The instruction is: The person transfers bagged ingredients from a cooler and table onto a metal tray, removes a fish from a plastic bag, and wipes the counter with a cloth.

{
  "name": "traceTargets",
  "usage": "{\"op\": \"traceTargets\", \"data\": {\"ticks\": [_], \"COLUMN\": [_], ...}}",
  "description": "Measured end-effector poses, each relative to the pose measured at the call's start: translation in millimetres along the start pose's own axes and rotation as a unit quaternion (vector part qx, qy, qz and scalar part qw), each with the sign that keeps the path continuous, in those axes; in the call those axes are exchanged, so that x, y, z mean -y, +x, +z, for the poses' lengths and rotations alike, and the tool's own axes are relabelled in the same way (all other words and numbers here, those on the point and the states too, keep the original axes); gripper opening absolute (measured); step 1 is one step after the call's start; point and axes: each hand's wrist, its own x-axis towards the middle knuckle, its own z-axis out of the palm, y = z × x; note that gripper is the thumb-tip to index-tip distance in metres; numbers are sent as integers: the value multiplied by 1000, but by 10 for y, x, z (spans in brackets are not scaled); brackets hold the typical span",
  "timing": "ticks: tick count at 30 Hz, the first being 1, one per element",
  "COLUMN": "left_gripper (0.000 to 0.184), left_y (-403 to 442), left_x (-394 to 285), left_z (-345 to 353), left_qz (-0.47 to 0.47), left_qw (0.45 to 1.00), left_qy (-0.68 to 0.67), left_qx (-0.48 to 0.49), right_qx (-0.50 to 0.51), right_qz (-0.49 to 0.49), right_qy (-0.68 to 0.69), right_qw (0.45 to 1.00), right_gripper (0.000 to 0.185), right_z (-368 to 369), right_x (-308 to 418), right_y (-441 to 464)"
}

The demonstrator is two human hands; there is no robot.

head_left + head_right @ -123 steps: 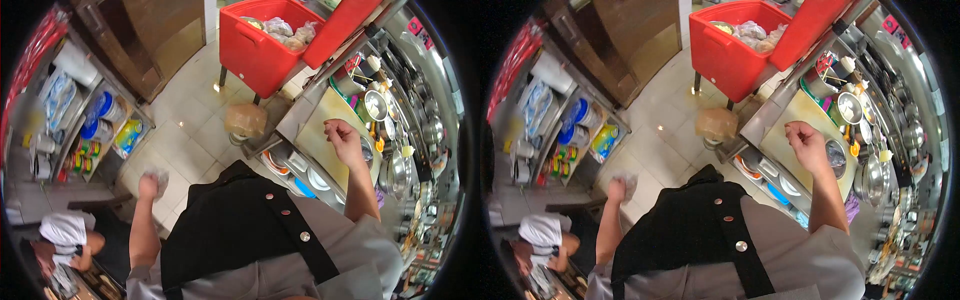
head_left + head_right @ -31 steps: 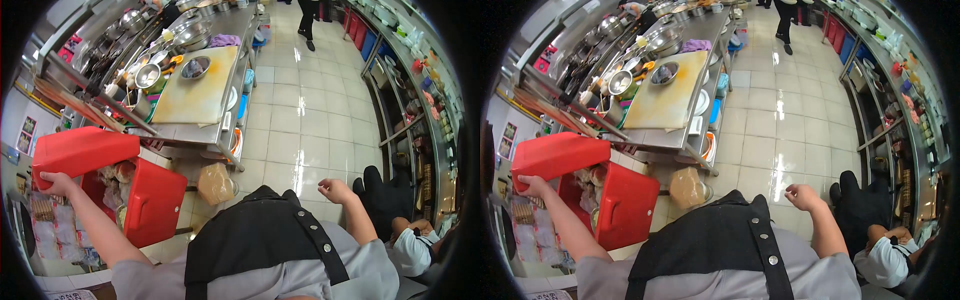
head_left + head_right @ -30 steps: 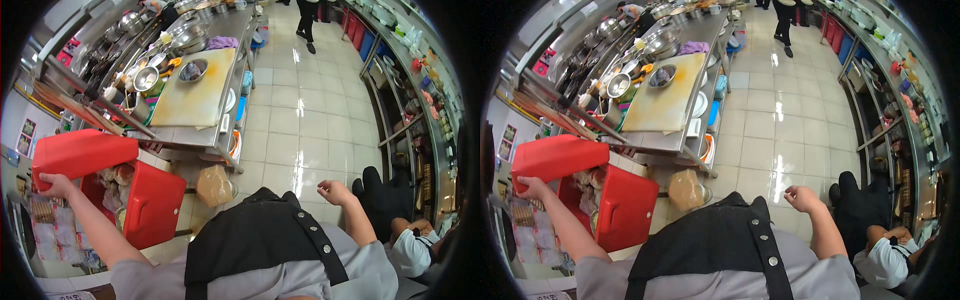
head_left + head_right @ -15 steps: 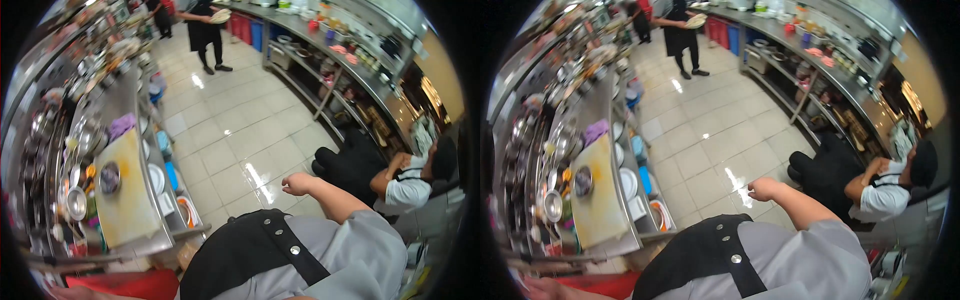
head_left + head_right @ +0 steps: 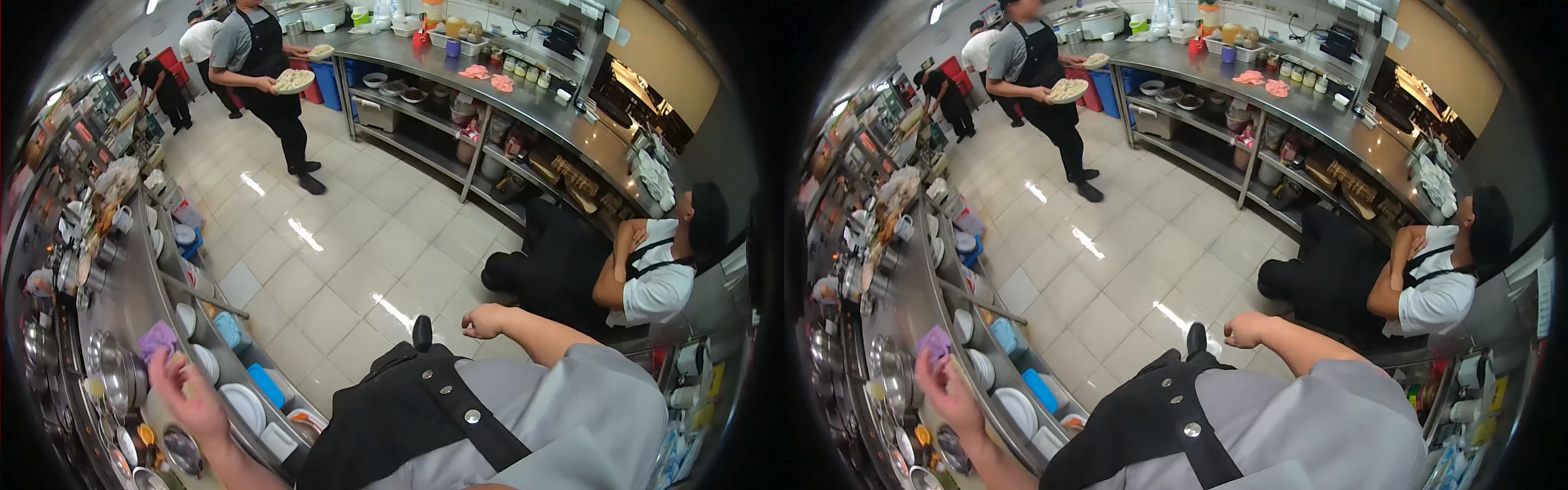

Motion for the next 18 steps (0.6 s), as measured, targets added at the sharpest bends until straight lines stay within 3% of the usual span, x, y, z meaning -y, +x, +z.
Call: {"op": "traceTargets", "data": {"ticks": [4,5,7,9,11,13,18], "left_gripper": [45,44,45,46,50,42,37], "left_y": [152,112,-184,-444,-756,-1079,-1478], "left_x": [353,447,1259,1459,1717,2175,3120], "left_z": [944,1158,1473,1706,1828,1756,1602], "left_qz": [-110,-163,-199,-232,-321,-361,-336], "left_qw": [964,941,890,822,758,705,605], "left_qy": [135,160,202,292,296,227,314], "left_qx": [202,252,357,431,484,567,650], "right_qx": [4,4,11,-9,-27,-48,-93], "right_qz": [23,28,45,51,65,93,62], "right_qy": [3,9,14,39,61,79,108], "right_qw": [1000,1000,999,998,996,991,988], "right_gripper": [39,39,38,37,37,37,31], "right_z": [-266,-375,-620,-958,-1229,-1476,-1934], "right_x": [-520,-638,-897,-1107,-1274,-1459,-1474], "right_y": [489,598,761,897,1097,1314,1894]}}
